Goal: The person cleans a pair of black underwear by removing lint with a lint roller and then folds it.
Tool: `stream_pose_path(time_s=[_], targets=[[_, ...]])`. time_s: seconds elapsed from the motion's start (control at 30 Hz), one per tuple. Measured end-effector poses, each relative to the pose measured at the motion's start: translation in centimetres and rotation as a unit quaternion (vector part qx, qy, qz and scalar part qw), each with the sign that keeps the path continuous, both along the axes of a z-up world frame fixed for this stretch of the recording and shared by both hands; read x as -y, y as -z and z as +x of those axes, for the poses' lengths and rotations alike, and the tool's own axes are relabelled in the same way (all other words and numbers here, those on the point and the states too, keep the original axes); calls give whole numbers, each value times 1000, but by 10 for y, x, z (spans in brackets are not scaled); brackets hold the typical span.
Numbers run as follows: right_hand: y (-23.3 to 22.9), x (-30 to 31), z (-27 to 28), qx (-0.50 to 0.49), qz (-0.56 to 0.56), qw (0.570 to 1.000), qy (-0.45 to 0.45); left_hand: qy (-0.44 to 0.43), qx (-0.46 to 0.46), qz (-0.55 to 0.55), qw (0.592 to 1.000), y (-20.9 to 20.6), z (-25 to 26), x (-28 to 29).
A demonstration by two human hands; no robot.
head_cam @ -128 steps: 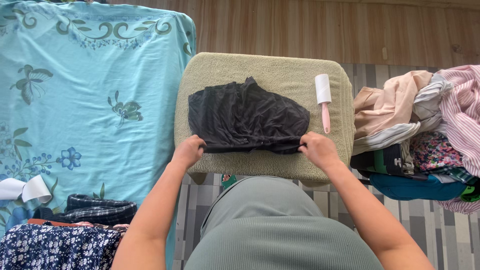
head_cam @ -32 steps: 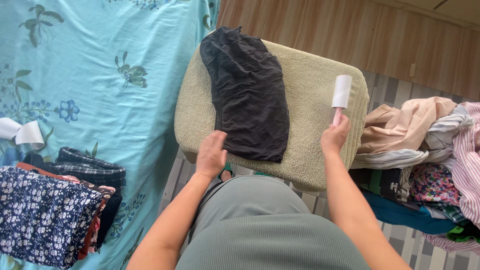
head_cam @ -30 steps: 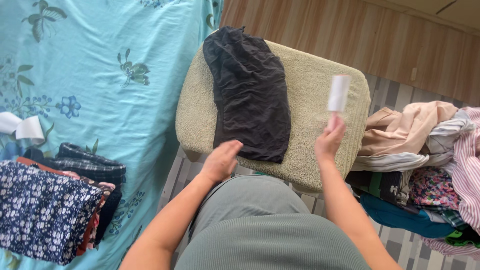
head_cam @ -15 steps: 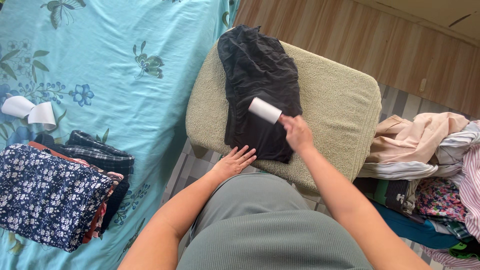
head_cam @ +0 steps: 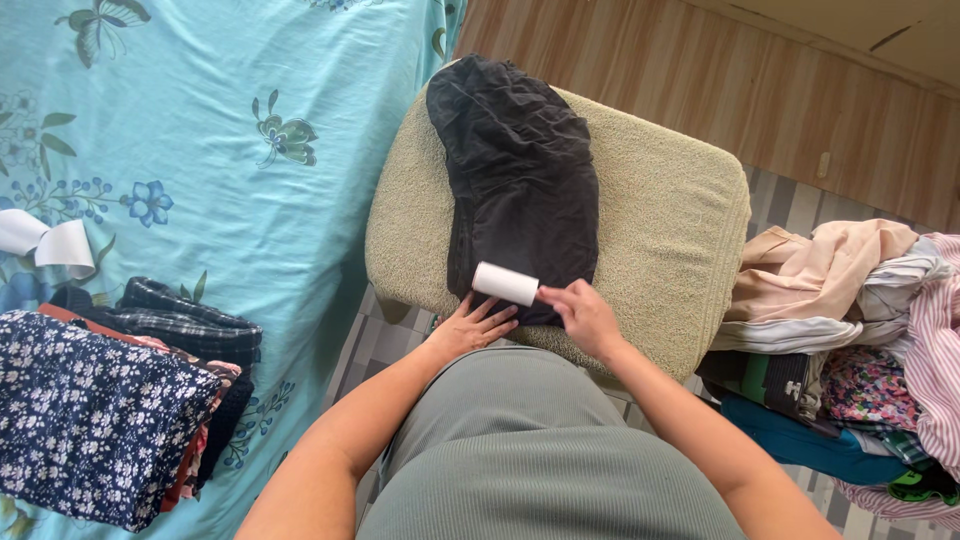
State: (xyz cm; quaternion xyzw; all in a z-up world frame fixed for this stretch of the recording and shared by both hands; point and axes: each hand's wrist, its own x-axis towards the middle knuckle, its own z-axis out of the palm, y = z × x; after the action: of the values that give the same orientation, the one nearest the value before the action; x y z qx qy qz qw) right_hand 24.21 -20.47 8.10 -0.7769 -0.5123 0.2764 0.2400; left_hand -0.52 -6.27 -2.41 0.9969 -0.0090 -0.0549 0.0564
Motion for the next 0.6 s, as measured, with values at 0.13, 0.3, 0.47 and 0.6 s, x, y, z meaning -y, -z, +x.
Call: stream_pose_path(time_s=[0.13,0.3,0.47,0.6], targets=[[16,-27,16,48,52,996,59,-2,35,-13,999,2,-2,-2],[22,-88,88,103,82,980,149,-7,15,-25,1000,1,2,-1],[-9,-97,129,117,165,944,262,23,37,20,999,-3,11,-5],[-19,-11,91,-27,121,981,151,91,67,28,993,-4,51,-7]])
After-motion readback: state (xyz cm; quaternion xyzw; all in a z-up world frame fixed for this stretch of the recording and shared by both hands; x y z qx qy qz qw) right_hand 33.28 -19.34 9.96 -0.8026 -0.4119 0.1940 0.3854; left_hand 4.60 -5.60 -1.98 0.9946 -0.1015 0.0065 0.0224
